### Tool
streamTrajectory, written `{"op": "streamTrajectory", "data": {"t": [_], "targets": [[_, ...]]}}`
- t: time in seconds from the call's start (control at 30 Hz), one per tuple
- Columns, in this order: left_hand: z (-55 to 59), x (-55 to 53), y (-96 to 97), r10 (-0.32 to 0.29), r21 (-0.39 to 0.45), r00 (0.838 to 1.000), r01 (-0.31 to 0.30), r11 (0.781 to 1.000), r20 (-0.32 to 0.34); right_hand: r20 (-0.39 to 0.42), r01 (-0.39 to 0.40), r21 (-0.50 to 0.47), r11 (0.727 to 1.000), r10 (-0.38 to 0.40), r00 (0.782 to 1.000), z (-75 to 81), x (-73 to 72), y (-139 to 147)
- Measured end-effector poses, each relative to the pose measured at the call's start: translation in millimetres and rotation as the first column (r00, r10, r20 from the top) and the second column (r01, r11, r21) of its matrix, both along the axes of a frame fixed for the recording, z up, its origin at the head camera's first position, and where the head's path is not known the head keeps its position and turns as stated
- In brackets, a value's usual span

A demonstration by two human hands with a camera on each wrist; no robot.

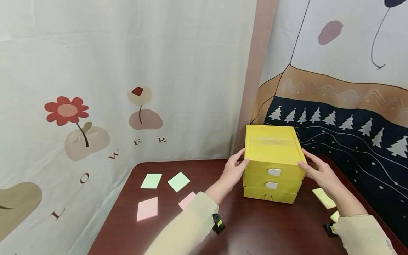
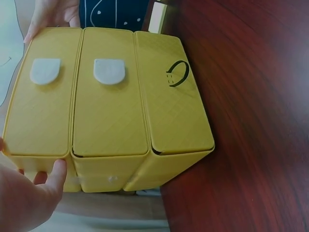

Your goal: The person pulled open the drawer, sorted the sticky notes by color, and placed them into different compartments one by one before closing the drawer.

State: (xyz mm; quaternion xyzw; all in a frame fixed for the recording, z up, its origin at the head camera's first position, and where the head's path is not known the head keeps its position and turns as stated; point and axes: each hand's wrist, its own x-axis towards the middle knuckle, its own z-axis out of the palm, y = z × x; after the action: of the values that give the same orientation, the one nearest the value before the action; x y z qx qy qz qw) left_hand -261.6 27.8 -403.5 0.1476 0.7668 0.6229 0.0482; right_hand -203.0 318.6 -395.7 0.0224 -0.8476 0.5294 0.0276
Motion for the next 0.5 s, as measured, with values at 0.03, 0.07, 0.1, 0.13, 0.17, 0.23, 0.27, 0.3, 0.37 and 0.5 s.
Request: {"op": "streamTrajectory", "data": {"t": [0.03,0.07,0.1,0.13,0.17,0.23,0.27,0.3,0.37,0.5], "targets": [[0.7,-0.2,-2.4,-0.008,-0.008,1.0,0.008,1.0,0.007,0.003,-0.004,0.003,1.0,0.004,1.0,0.0,-0.7,-0.9],[1.5,-0.4,-4.6,-0.015,-0.015,1.0,0.016,1.0,0.011,0.009,-0.008,0.006,1.0,0.008,1.0,0.0,-1.3,-1.6],[2.1,-0.9,-6.6,-0.023,-0.015,1.0,0.023,1.0,0.02,0.016,-0.01,0.008,1.0,0.01,1.0,0.1,-2.0,-2.4],[2.8,-1.4,-8.6,-0.029,-0.014,0.999,0.03,0.999,0.027,0.02,-0.01,0.012,1.0,0.01,1.0,0.4,-2.4,-3.2],[3.7,-1.8,-10.5,-0.033,-0.011,0.999,0.034,0.999,0.041,0.023,-0.013,0.016,1.0,0.013,1.0,0.6,-2.8,-3.7],[4.9,-2.7,-13.8,-0.041,0.004,0.997,0.041,0.999,0.062,0.026,-0.022,0.02,1.0,0.022,0.999,1.1,-3.5,-5.1],[5.5,-3.1,-15.4,-0.043,0.011,0.997,0.042,0.999,0.071,0.027,-0.028,0.017,0.999,0.028,0.999,1.5,-3.8,-5.9],[5.9,-3.4,-16.8,-0.042,0.017,0.996,0.041,0.999,0.082,0.025,-0.035,0.016,0.999,0.034,0.999,1.8,-4.0,-6.7],[6.5,-3.5,-19.5,-0.041,0.031,0.994,0.038,0.999,0.101,0.023,-0.048,0.016,0.999,0.047,0.999,2.2,-4.2,-8.1],[6.7,-2.7,-24.3,-0.041,0.045,0.991,0.035,0.998,0.125,0.024,-0.07,0.025,0.997,0.069,0.997,2.6,-4.6,-10.8]]}}
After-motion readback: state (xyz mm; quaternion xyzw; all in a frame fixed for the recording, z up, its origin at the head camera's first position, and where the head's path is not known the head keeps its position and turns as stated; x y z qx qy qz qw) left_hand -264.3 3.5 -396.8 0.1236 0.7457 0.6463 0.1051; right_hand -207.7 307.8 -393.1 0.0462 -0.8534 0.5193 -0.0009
